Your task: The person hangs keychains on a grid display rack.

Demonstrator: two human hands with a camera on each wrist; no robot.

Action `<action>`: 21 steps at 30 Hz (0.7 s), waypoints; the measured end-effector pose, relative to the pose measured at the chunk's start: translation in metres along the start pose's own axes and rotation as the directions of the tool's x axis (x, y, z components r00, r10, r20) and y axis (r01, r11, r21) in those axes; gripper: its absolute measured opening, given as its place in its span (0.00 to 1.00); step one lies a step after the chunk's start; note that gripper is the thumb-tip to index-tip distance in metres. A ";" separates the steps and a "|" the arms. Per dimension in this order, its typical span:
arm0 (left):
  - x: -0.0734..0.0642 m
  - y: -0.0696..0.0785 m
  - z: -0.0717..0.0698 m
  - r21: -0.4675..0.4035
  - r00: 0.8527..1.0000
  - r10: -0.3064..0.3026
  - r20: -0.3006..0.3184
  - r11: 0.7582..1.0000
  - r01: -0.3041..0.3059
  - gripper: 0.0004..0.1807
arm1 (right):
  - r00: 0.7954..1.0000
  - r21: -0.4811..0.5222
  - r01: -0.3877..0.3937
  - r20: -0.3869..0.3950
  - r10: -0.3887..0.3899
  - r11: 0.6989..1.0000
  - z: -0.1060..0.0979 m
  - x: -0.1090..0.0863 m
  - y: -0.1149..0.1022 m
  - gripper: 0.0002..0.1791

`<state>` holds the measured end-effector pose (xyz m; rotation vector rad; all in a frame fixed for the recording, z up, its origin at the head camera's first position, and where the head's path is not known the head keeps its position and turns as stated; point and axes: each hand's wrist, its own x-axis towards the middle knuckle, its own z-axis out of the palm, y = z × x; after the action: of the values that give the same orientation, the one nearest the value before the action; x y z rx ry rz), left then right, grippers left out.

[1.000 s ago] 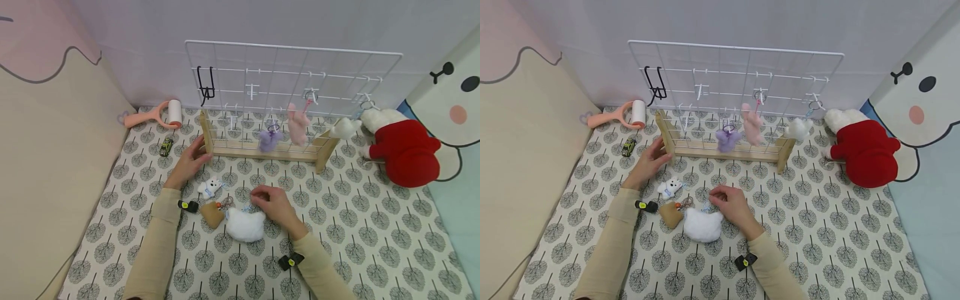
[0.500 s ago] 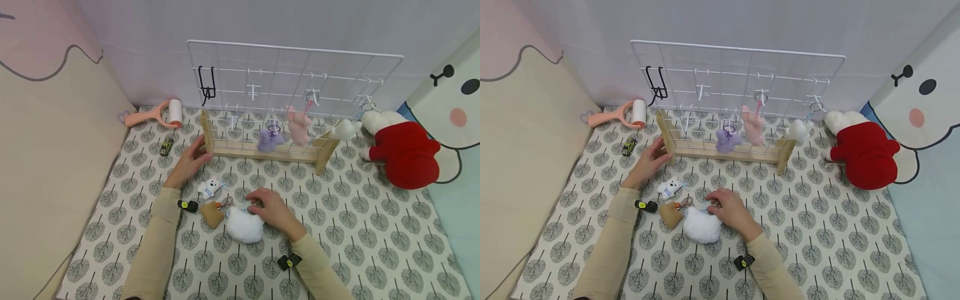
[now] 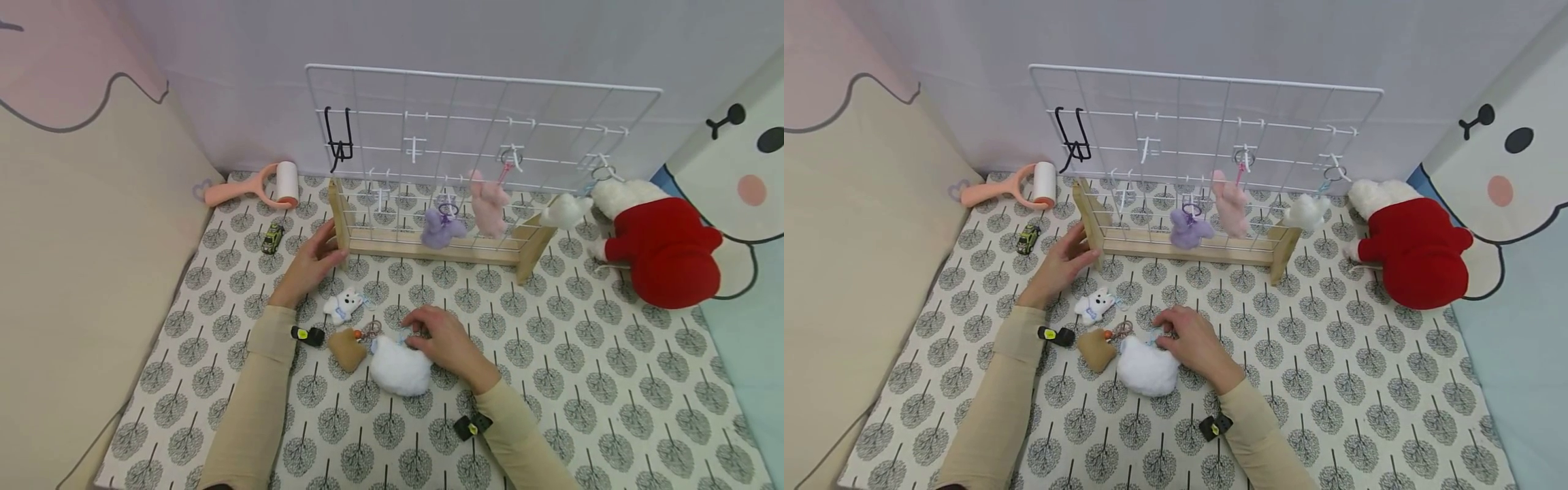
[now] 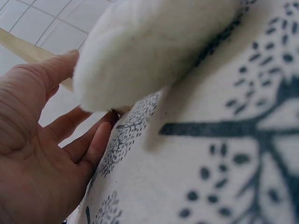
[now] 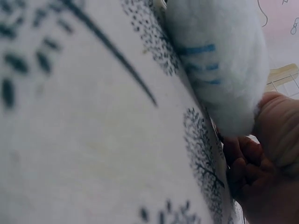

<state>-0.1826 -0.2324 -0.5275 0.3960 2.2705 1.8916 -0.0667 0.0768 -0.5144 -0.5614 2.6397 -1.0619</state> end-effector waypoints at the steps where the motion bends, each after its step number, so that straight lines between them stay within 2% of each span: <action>1: 0.000 0.000 0.000 0.001 1.000 -0.002 -0.001 1.000 0.002 0.42 | 1.000 0.013 -0.005 -0.002 0.005 1.000 0.000 0.000 0.000 0.13; 8: 0.000 -0.001 -0.001 -0.003 1.000 -0.001 -0.002 1.000 0.001 0.42 | 0.999 0.085 -0.045 0.007 0.044 0.995 -0.001 -0.001 0.003 0.09; 15: 0.000 -0.001 -0.001 -0.002 1.000 0.000 0.004 1.000 0.000 0.42 | 0.999 0.079 -0.009 0.032 0.006 0.997 -0.005 -0.002 0.003 0.08; 21: 0.000 -0.001 0.000 -0.007 1.000 -0.008 0.004 1.000 0.008 0.42 | 0.995 0.113 -0.020 0.101 0.009 0.993 -0.018 -0.003 -0.001 0.06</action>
<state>-0.1831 -0.2330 -0.5285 0.3895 2.2593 1.8926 -0.0702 0.0888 -0.5008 -0.5556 2.4757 -1.1404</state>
